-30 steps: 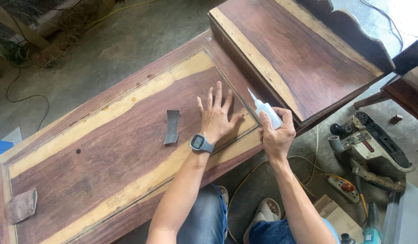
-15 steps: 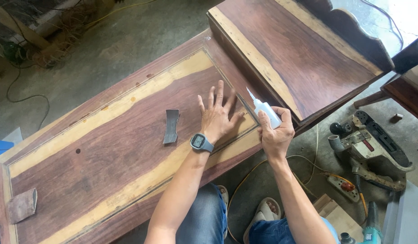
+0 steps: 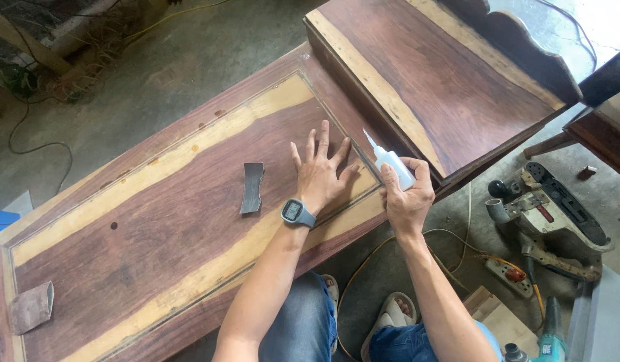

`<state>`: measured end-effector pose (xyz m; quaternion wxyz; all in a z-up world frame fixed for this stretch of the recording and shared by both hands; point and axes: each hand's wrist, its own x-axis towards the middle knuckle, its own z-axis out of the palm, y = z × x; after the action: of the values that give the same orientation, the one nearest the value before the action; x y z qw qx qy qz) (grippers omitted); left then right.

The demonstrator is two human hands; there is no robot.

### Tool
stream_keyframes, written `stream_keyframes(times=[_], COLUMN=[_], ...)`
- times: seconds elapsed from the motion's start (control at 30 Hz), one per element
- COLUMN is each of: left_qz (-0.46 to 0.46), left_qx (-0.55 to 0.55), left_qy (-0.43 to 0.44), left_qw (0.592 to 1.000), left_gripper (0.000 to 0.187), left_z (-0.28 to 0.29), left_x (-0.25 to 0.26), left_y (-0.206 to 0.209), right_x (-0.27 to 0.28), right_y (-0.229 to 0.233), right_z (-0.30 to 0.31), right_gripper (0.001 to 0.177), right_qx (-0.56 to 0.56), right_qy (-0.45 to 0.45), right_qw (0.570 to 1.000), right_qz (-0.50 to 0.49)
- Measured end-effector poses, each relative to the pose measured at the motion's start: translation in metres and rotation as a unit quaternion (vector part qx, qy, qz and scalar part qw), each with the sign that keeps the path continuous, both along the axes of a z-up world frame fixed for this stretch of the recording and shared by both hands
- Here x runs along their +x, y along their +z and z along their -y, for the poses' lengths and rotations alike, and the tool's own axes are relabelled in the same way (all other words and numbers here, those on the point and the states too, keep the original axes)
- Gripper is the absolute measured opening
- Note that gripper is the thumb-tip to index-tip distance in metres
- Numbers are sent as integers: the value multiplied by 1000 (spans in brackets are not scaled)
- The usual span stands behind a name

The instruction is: The person applies glue from a white bottle into the seams of a wooden surface and spreads it with a small metal scraper. The person then uses a sanding block to rub the glued areas.

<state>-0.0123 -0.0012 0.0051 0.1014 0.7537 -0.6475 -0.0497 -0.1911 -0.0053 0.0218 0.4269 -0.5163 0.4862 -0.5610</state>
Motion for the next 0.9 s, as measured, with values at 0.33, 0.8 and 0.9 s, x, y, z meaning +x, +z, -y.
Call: stream_keyframes(times=[0.33,0.8,0.9], left_qz=[-11,-1,-21], left_qx=[-111,-80,-102], left_qy=[34,24,25], left_qw=[993,997,994], left_gripper=[59,34,41], left_z=[-4,5,4], left_x=[13,7,8], left_y=[-22,-17,-14], right_x=[0,-3,-4], right_y=[-3,1,2], right_z=[1,3,4], right_gripper=[29,28,29], right_qx=[-3,0,-4], right_qy=[-4,6,8], right_qw=[1000,1000,1000], right_qz=[13,7,-9])
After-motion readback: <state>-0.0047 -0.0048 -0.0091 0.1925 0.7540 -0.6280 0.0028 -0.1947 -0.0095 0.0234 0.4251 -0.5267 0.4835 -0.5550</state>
